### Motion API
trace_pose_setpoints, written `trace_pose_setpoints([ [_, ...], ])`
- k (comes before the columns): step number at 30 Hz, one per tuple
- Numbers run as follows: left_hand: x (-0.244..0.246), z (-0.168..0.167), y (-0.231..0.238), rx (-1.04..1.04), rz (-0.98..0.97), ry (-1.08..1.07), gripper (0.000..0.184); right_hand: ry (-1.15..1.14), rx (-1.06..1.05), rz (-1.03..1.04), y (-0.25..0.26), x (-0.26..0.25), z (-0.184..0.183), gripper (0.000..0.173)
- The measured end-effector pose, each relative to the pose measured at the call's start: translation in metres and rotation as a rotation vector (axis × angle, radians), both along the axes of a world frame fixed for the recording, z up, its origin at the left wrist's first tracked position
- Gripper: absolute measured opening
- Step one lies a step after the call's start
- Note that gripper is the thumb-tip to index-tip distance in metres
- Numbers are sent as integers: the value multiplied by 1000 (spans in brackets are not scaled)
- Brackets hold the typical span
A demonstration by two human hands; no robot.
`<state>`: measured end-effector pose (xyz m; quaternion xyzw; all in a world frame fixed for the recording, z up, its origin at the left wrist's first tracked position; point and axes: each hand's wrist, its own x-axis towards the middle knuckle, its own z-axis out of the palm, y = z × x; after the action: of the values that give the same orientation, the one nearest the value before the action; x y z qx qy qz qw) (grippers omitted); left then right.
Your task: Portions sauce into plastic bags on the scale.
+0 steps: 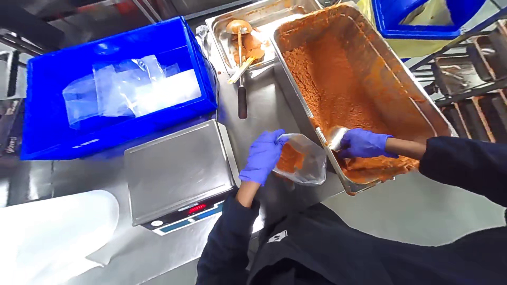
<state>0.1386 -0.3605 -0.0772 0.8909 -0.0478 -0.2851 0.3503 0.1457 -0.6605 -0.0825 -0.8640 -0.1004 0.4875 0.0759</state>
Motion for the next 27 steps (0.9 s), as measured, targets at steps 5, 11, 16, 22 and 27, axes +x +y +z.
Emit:
trace_pose_setpoints([
  [5, 4, 4, -7, 79, -26, -16, 39, -185, 192, -614, -24, -37, 24, 23],
  [11, -11, 2, -18, -40, 30, -139, 36, -525, 281, -1019, -27, -86, 64, 11],
  [16, 3, -32, -15, -277, 82, -104, 37, -641, 642, -1341, -30, -107, 43, 20],
  [22, 10, -23, -17, -276, 15, -181, 38, -729, 913, -1374, -44, -113, 43, 27],
  [27, 14, -27, -26, -202, -47, -200, 40, -832, 914, -1320, -42, -114, 53, 28],
])
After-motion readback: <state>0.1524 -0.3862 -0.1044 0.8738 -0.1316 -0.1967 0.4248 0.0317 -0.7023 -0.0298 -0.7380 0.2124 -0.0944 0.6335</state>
